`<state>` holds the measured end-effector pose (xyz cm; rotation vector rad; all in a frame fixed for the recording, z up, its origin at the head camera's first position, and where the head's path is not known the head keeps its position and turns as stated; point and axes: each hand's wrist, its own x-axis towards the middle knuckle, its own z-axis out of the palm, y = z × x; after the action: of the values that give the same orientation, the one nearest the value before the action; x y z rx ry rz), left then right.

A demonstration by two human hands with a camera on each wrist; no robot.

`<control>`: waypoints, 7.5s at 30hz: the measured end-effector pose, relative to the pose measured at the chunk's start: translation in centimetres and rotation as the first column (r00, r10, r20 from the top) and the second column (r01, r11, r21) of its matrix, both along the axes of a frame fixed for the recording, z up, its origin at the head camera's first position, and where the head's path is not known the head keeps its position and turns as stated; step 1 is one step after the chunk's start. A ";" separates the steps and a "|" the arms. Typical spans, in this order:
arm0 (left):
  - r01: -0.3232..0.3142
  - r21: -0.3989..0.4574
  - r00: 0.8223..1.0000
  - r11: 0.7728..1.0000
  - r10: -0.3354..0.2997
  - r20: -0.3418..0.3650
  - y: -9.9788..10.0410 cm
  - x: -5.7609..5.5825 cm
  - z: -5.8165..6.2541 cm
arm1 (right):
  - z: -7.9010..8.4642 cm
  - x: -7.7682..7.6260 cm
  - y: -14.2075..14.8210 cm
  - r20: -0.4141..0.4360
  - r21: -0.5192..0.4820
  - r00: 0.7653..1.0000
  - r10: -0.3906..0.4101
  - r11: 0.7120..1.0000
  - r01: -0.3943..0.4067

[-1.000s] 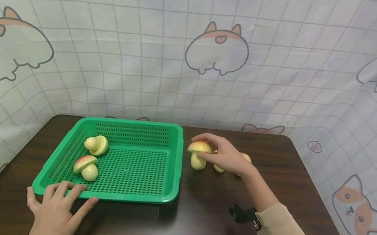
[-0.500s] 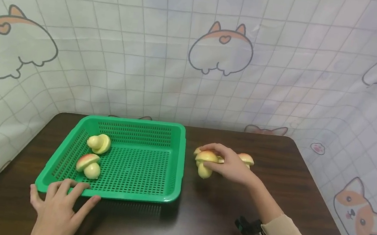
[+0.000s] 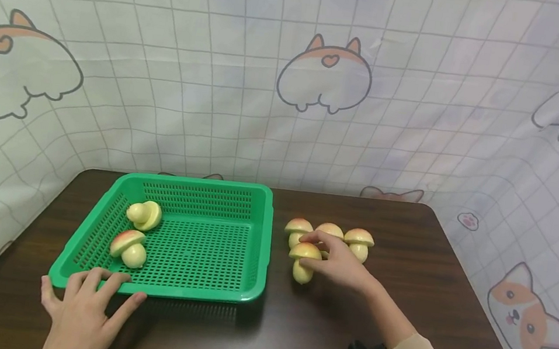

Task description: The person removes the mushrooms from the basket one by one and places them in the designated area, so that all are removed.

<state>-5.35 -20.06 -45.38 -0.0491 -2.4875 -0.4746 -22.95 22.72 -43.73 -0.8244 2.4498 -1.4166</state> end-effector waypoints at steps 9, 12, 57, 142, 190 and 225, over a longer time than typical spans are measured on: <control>0.001 0.001 1.000 1.000 -0.001 0.008 0.0 0.0 0.0 | -1.0 0.3 0.1 -0.011 0.058 1.000 0.005 0.998 -0.004; -0.001 0.002 1.000 1.000 0.001 0.015 0.0 0.0 0.0 | -1.1 0.3 0.0 -0.009 0.069 1.000 0.001 0.998 0.000; 0.004 -0.003 1.000 1.000 -0.004 -0.009 -0.2 -0.1 -0.2 | -2.4 0.1 -0.3 -0.061 0.067 0.998 -0.014 0.998 0.018; 0.009 -0.003 0.999 1.000 -0.009 0.034 -0.2 0.0 0.1 | 10.6 -3.9 -19.7 -0.207 0.381 0.799 0.564 0.799 -0.465; -0.015 -0.011 1.000 1.000 0.015 0.002 -0.2 0.0 -0.4 | 3.8 -4.3 -32.6 0.048 0.439 0.714 0.698 0.628 -0.643; -0.020 -0.005 1.000 1.000 0.019 -0.016 -0.2 -0.1 -0.7 | 2.5 -4.6 -33.1 0.041 0.462 0.716 0.697 0.622 -0.632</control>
<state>-5.43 -20.26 -46.12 -0.0303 -2.4716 -0.4584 -27.58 -10.41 -41.19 -1.5310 2.0380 -0.4991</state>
